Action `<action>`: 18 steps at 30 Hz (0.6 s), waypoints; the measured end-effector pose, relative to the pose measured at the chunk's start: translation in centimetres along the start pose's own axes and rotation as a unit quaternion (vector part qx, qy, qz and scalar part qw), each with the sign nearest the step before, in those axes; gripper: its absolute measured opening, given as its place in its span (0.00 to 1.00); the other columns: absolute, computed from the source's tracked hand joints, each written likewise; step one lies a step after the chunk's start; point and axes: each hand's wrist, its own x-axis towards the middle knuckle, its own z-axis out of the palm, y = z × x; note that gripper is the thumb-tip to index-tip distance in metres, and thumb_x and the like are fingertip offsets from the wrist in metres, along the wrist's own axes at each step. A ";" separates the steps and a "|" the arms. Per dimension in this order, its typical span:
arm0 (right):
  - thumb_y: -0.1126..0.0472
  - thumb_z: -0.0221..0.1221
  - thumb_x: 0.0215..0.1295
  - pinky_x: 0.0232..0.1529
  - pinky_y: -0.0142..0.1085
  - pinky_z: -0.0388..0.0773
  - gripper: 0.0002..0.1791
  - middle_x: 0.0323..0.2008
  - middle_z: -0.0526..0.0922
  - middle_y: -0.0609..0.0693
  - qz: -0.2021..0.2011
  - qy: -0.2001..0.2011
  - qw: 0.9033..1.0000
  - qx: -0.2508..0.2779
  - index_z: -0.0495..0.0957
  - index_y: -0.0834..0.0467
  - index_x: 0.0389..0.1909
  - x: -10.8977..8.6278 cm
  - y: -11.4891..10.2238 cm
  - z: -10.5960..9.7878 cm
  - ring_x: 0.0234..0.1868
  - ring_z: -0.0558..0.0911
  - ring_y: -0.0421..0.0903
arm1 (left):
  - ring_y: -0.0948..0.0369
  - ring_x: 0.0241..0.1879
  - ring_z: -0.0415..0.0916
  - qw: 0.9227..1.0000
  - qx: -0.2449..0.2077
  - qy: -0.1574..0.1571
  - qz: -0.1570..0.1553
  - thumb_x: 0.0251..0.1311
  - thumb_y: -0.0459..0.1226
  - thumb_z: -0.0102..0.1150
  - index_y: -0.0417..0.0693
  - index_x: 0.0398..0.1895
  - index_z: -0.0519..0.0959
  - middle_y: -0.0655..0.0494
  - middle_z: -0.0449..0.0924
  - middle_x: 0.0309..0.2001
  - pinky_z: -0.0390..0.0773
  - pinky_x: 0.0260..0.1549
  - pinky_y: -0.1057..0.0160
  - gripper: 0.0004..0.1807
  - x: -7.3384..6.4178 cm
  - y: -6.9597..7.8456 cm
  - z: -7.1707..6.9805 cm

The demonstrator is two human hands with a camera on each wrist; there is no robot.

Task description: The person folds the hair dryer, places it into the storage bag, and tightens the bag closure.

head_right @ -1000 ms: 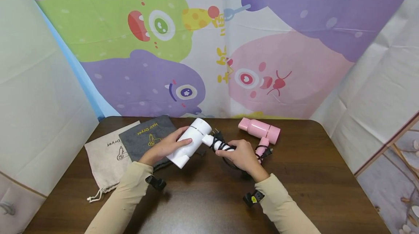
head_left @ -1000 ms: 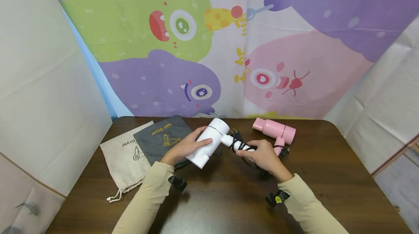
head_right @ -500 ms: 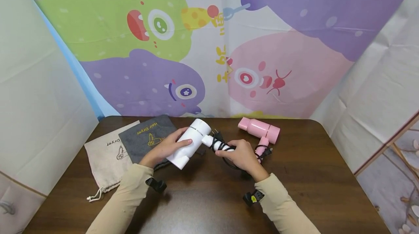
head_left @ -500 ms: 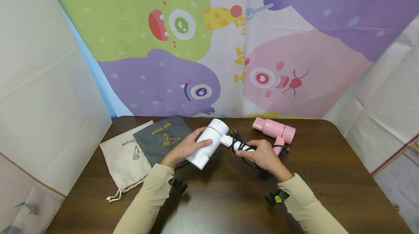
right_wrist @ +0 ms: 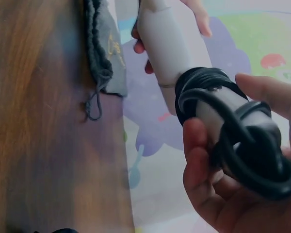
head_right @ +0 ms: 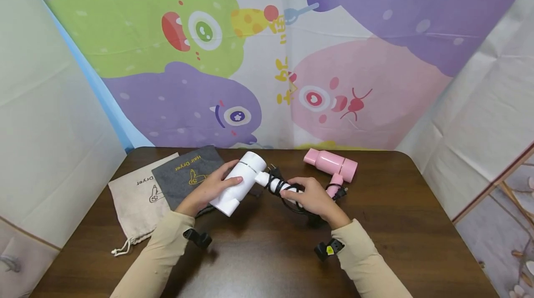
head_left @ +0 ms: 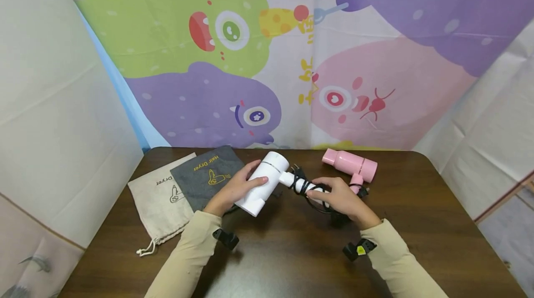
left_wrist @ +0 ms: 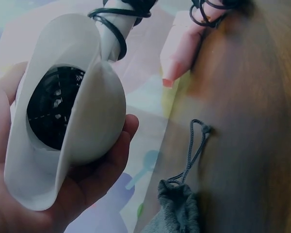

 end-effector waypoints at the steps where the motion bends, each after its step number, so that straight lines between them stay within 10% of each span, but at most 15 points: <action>1: 0.52 0.65 0.62 0.39 0.35 0.77 0.27 0.44 0.83 0.60 0.003 -0.005 1.000 0.017 0.77 0.67 0.55 0.0 0.1 -0.1 0.38 0.79 0.46 | 0.58 0.35 0.79 1.000 -0.004 0.002 -0.002 0.65 0.42 0.57 0.48 0.76 0.53 0.34 0.72 0.58 0.81 0.31 0.59 0.39 -0.1 0.0 0.0; 8: 0.51 0.61 0.67 0.27 0.35 0.80 0.27 0.31 0.83 0.54 0.058 -0.019 0.988 0.143 0.73 0.67 0.58 -0.2 0.2 0.5 0.24 0.81 0.42 | 0.58 0.33 0.79 1.000 -0.005 0.021 0.000 0.65 0.41 0.58 0.50 0.76 0.55 0.34 0.75 0.53 0.81 0.29 0.59 0.38 -0.4 0.0 0.6; 18: 0.48 0.63 0.63 0.22 0.32 0.75 0.28 0.26 0.85 0.50 0.082 0.028 0.989 0.122 0.76 0.65 0.55 -0.1 -0.5 1.1 0.19 0.77 0.39 | 0.56 0.36 0.79 0.998 -0.010 0.067 0.011 0.64 0.42 0.60 0.50 0.75 0.58 0.37 0.74 0.57 0.80 0.30 0.60 0.37 0.0 0.0 1.8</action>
